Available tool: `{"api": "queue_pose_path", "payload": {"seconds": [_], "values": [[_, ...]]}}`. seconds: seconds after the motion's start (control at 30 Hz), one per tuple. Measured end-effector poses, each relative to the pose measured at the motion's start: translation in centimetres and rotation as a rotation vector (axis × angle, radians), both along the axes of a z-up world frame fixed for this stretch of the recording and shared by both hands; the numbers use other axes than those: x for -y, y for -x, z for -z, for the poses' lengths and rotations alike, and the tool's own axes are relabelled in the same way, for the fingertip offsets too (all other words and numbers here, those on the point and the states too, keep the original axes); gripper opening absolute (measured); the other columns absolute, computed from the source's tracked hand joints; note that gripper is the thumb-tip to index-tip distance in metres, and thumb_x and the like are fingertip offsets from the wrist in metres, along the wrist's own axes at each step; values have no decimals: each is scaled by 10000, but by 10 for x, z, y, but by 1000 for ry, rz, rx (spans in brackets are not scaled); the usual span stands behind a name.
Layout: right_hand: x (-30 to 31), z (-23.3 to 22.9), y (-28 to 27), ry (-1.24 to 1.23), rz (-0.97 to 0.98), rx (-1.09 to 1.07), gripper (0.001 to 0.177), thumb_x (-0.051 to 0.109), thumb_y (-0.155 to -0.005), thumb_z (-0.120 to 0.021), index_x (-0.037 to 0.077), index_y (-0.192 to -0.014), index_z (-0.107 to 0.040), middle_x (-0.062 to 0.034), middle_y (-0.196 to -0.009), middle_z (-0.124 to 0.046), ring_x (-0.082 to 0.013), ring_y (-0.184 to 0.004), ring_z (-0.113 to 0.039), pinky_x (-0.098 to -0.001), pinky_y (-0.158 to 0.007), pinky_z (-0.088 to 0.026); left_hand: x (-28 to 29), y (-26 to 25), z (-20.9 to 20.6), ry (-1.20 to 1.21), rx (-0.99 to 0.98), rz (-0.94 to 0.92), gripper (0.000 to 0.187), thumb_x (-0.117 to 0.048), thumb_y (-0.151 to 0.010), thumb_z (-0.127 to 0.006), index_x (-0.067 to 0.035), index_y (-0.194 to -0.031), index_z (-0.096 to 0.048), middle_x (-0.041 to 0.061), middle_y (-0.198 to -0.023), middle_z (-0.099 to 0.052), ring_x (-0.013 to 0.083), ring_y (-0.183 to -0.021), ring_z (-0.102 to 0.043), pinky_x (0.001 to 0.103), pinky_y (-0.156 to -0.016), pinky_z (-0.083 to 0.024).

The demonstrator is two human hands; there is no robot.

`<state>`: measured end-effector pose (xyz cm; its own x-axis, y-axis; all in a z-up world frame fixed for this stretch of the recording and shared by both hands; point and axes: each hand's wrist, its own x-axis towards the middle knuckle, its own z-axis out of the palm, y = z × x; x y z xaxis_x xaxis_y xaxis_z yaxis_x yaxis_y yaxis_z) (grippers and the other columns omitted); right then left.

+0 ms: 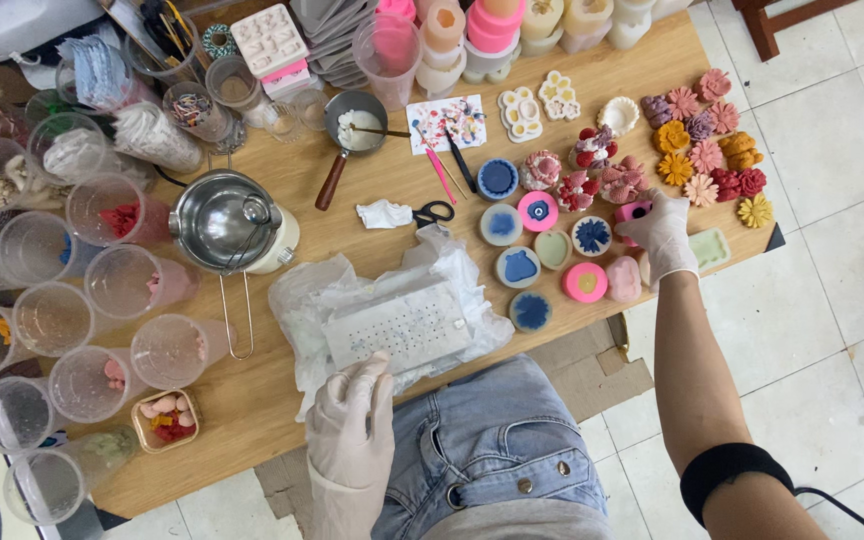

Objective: The person arranges small decorative wax pieces in a pink silicone mold and then pours liquid wax from a small metal pitcher into the mold cavities.

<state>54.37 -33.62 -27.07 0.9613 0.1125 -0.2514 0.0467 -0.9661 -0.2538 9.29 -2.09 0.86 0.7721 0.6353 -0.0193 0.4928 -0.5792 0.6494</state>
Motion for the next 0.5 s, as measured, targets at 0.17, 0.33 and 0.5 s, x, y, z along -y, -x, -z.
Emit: {"api": "queue_pose_path", "payload": {"seconds": [0.17,0.33,0.5], "values": [[1,1,2,-9,20,-8,882,330,-528,-982,115,-1328,-679,-301,-1277,-539,-406,-1120,-586,-392,-988,-522,-2,2,1,-41,44,37,253,-164,-936,-667,-84,-1173,-705,121,-1070,-711,330,-971,-678,438,-817,-539],[2,6,2,3,-12,23,913,344,-525,-990,92,-1341,-668,-310,-1247,-554,-420,-1133,-575,-397,-1003,-509,-3,3,4,-101,66,54,249,-159,-927,-673,-85,-1162,-704,109,-1071,-721,325,-965,-677,448,-836,-527],[2,5,1,14,-4,19,916,350,-504,-994,104,-1330,-683,-300,-1253,-560,-416,-1126,-585,-397,-1011,-511,2,-1,-1,-62,48,49,258,-150,-925,-680,-78,-1171,-700,110,-1071,-714,322,-972,-671,432,-821,-535]]}}
